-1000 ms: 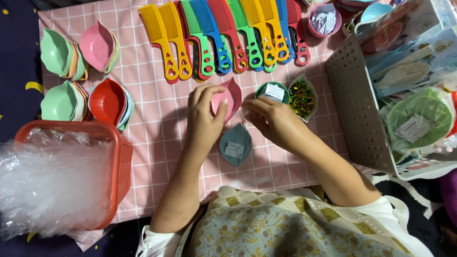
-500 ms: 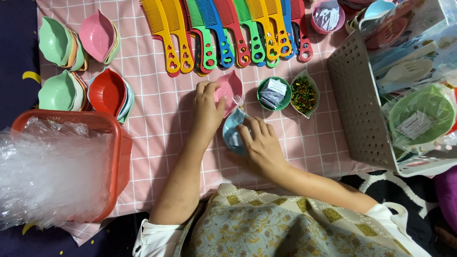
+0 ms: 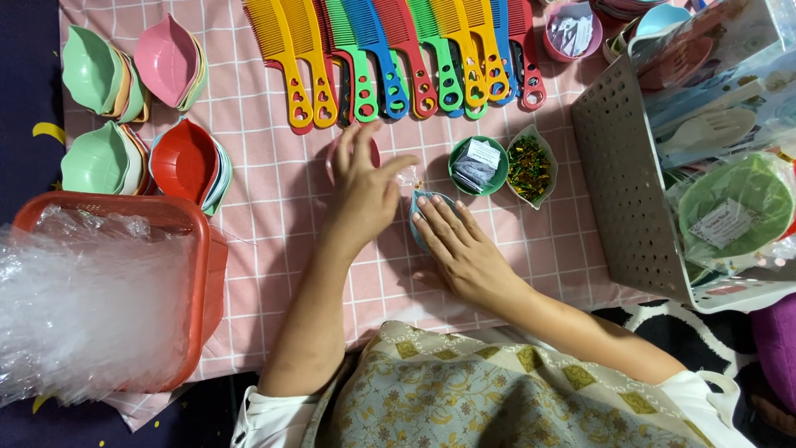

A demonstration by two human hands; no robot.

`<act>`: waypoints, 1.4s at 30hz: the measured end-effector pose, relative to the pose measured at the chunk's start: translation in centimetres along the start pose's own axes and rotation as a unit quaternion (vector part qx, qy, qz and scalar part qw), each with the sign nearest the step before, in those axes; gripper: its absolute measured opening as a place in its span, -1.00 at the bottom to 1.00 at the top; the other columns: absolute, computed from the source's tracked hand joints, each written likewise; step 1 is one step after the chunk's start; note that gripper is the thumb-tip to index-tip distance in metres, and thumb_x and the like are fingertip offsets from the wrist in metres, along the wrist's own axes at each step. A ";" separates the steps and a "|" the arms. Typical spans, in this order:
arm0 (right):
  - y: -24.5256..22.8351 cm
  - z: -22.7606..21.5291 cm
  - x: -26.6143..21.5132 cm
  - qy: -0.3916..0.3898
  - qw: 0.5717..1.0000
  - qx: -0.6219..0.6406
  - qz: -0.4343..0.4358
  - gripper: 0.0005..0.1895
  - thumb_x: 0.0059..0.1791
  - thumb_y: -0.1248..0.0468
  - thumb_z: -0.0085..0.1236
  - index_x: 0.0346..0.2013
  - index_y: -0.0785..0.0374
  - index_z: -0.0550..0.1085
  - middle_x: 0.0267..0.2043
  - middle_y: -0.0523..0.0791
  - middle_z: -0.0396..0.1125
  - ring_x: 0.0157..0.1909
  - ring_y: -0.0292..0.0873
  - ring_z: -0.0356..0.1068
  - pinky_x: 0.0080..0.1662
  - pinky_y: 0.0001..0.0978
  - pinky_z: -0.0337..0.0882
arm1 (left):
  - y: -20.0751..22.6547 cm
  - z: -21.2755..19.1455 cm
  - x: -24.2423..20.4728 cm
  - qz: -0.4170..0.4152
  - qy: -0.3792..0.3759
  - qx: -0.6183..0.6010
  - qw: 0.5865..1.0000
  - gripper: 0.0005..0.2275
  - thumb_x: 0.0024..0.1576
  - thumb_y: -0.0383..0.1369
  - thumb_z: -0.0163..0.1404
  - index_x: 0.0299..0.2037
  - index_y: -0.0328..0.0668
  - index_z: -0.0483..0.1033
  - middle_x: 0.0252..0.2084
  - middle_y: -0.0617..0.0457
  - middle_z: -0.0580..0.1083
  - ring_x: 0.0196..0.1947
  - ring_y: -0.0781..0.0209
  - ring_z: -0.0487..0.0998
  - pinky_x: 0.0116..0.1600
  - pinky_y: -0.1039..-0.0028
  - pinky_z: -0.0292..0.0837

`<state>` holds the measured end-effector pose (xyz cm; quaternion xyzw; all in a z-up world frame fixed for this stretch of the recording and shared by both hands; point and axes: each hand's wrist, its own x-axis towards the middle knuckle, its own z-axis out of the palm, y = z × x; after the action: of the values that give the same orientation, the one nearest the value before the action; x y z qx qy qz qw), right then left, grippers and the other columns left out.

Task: The person places a leaf-shaped item into a plastic bag, adds a small packet and a tag, and folds the bag closed by hand. They repeat these actions with several items of different colors on a workspace that also holds numerous combs.

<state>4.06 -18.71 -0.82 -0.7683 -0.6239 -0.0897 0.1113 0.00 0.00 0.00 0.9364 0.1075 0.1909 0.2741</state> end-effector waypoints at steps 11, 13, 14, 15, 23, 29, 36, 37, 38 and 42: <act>0.4 1.4 0.1 -0.016 1.000 0.013 0.011 -0.23 -0.10 -0.15 -0.21 0.19 0.36 0.07 0.28 0.08 -0.06 0.32 0.01 -0.10 0.27 -0.17 -0.15 | -0.7 2.0 0.7 0.028 -0.030 0.050 0.998 -0.92 -0.09 -0.39 0.07 -0.47 0.14 0.58 0.15 -0.10 0.14 0.28 -0.27 -0.24 0.20 -0.16 -0.34; 0.5 1.5 0.1 -0.018 1.000 0.003 0.007 -0.22 -0.10 -0.17 -0.23 0.19 0.35 0.08 0.28 0.07 -0.05 0.32 -0.01 -0.09 0.27 -0.19 -0.15 | -0.7 2.0 0.8 0.026 -0.031 0.059 0.997 -0.94 -0.09 -0.35 0.09 -0.48 0.17 0.58 0.13 -0.08 0.17 0.27 -0.26 -0.22 0.20 -0.15 -0.33; 0.5 1.6 0.1 -0.019 1.000 0.003 0.008 -0.22 -0.10 -0.17 -0.23 0.19 0.35 0.08 0.28 0.07 -0.05 0.32 -0.01 -0.09 0.27 -0.19 -0.15 | -0.7 2.1 0.8 0.026 -0.032 0.059 0.997 -0.94 -0.09 -0.35 0.09 -0.48 0.17 0.58 0.13 -0.08 0.17 0.27 -0.26 -0.22 0.20 -0.15 -0.33; 0.5 1.6 0.2 -0.017 1.000 0.003 0.009 -0.22 -0.10 -0.18 -0.24 0.19 0.35 0.07 0.28 0.06 -0.05 0.32 -0.01 -0.09 0.27 -0.19 -0.15 | -0.8 2.2 0.8 0.026 -0.031 0.062 0.997 -0.94 -0.10 -0.34 0.09 -0.48 0.17 0.58 0.12 -0.07 0.17 0.27 -0.25 -0.21 0.20 -0.15 -0.31; 0.6 1.5 0.4 -0.017 1.000 0.010 0.017 -0.25 -0.09 -0.16 -0.28 0.19 0.33 0.09 0.27 0.05 -0.04 0.32 -0.05 -0.08 0.27 -0.21 -0.16 | -1.3 2.5 0.9 0.017 -0.039 0.064 0.997 -0.96 -0.08 -0.28 0.06 -0.48 0.22 0.57 0.11 -0.02 0.18 0.28 -0.23 -0.21 0.21 -0.14 -0.31; 0.6 1.3 0.5 -0.021 1.000 0.014 0.014 -0.24 -0.09 -0.18 -0.25 0.18 0.34 0.09 0.27 0.05 -0.02 0.31 -0.04 -0.07 0.27 -0.20 -0.15 | -1.3 2.6 0.8 0.017 -0.041 0.071 0.997 -0.95 -0.09 -0.28 0.07 -0.48 0.25 0.56 0.10 -0.01 0.19 0.28 -0.22 -0.19 0.21 -0.14 -0.30; 0.6 1.4 0.4 -0.021 0.999 0.023 0.015 -0.24 -0.09 -0.16 -0.24 0.19 0.34 0.08 0.27 0.06 -0.03 0.31 -0.03 -0.07 0.27 -0.19 -0.16 | -1.4 2.5 0.9 0.016 -0.050 0.076 0.996 -0.95 -0.07 -0.27 0.05 -0.47 0.27 0.56 0.10 0.01 0.18 0.27 -0.21 -0.18 0.20 -0.13 -0.29; 0.6 1.4 0.4 -0.019 0.999 0.023 0.015 -0.24 -0.09 -0.16 -0.23 0.19 0.34 0.08 0.27 0.06 -0.03 0.31 -0.03 -0.07 0.26 -0.18 -0.15 | -1.4 2.5 0.9 0.017 -0.050 0.080 0.995 -0.95 -0.08 -0.27 0.05 -0.47 0.28 0.56 0.10 0.01 0.18 0.27 -0.21 -0.18 0.20 -0.13 -0.28; 0.6 1.4 0.4 -0.019 0.999 0.023 0.016 -0.24 -0.09 -0.16 -0.23 0.19 0.34 0.08 0.27 0.06 -0.03 0.31 -0.03 -0.07 0.26 -0.18 -0.15 | -1.4 2.5 0.9 0.018 -0.050 0.080 0.995 -0.95 -0.08 -0.27 0.05 -0.47 0.28 0.56 0.10 0.01 0.18 0.27 -0.21 -0.18 0.20 -0.13 -0.28; 0.6 1.5 0.4 -0.010 1.000 0.018 0.012 -0.26 -0.10 -0.12 -0.18 0.18 0.35 0.09 0.26 0.07 -0.02 0.31 -0.03 -0.05 0.26 -0.18 -0.13 | -1.3 2.4 0.8 0.014 -0.051 0.076 0.996 -0.94 -0.07 -0.28 0.04 -0.47 0.27 0.55 0.09 0.01 0.19 0.27 -0.20 -0.18 0.20 -0.13 -0.28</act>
<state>4.72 -18.07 -2.19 -0.7743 -0.6174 -0.0698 0.1201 1.57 0.15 -2.32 0.9646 0.0942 0.1377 0.2044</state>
